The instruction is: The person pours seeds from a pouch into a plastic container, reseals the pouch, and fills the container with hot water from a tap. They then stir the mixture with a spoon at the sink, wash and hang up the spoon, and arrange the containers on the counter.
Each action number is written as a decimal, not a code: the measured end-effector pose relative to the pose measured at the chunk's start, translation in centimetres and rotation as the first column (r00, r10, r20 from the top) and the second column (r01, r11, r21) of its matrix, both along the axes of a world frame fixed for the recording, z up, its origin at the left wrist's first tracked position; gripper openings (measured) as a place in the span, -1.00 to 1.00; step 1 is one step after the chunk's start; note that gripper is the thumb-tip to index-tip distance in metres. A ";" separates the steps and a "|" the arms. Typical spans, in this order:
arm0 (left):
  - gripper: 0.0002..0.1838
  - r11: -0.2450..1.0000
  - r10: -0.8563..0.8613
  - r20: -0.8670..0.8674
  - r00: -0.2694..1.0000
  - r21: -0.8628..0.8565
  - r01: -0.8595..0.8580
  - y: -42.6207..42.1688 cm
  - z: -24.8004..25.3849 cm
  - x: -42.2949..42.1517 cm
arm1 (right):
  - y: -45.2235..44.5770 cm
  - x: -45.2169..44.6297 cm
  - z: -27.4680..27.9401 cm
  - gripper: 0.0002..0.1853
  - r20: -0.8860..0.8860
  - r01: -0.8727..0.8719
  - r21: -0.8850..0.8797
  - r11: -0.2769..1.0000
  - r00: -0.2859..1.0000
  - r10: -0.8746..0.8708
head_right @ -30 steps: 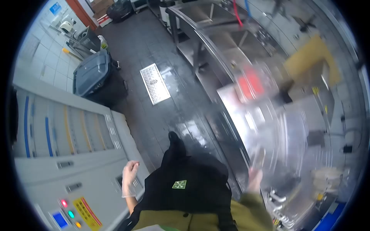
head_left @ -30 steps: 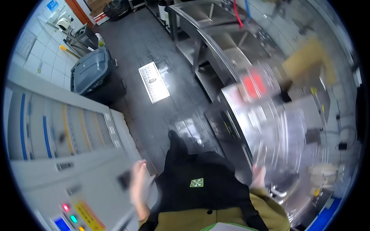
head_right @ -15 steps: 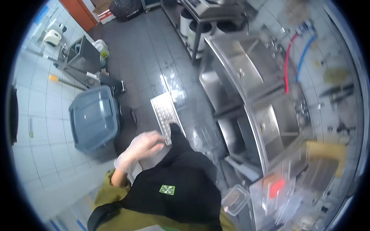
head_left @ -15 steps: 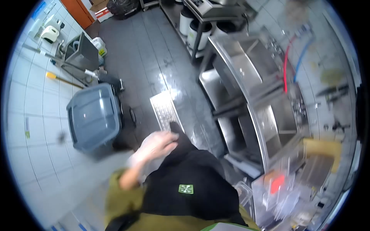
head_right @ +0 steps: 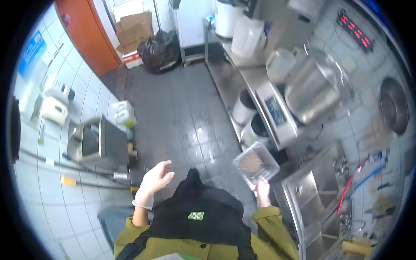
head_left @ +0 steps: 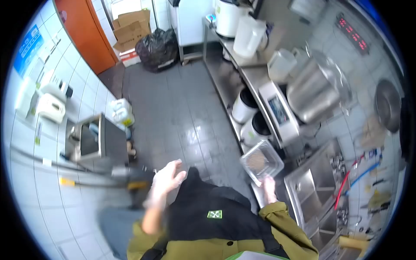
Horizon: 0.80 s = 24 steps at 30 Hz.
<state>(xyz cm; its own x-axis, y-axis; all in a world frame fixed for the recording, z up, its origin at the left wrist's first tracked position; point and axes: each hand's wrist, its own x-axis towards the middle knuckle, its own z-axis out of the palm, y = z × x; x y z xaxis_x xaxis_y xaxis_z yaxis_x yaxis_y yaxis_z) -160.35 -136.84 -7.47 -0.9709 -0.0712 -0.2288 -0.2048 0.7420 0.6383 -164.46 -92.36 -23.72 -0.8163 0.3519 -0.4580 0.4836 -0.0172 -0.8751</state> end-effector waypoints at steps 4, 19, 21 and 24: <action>-0.20 0.990 -0.079 0.020 0.997 0.122 0.076 -3.9 1.1 -18.0 | -14.5 -17.3 8.1 -0.67 -0.013 -0.307 -0.144 0.941 0.951 0.309; -0.14 0.315 0.234 0.220 0.947 0.904 -0.288 -28.2 1.3 -69.9 | -46.1 -72.2 20.2 -0.47 -0.262 -0.543 0.466 0.699 0.670 0.695; -0.12 0.315 0.273 0.206 0.940 0.904 -0.289 -31.4 0.5 -77.0 | -47.1 -80.0 21.6 -0.45 -0.443 -0.250 0.681 0.688 0.607 0.659; -0.13 0.343 0.256 0.215 0.942 0.891 -0.297 -35.4 -0.2 -86.6 | -47.7 -90.3 26.0 -0.40 -0.561 0.279 0.819 0.502 0.571 0.599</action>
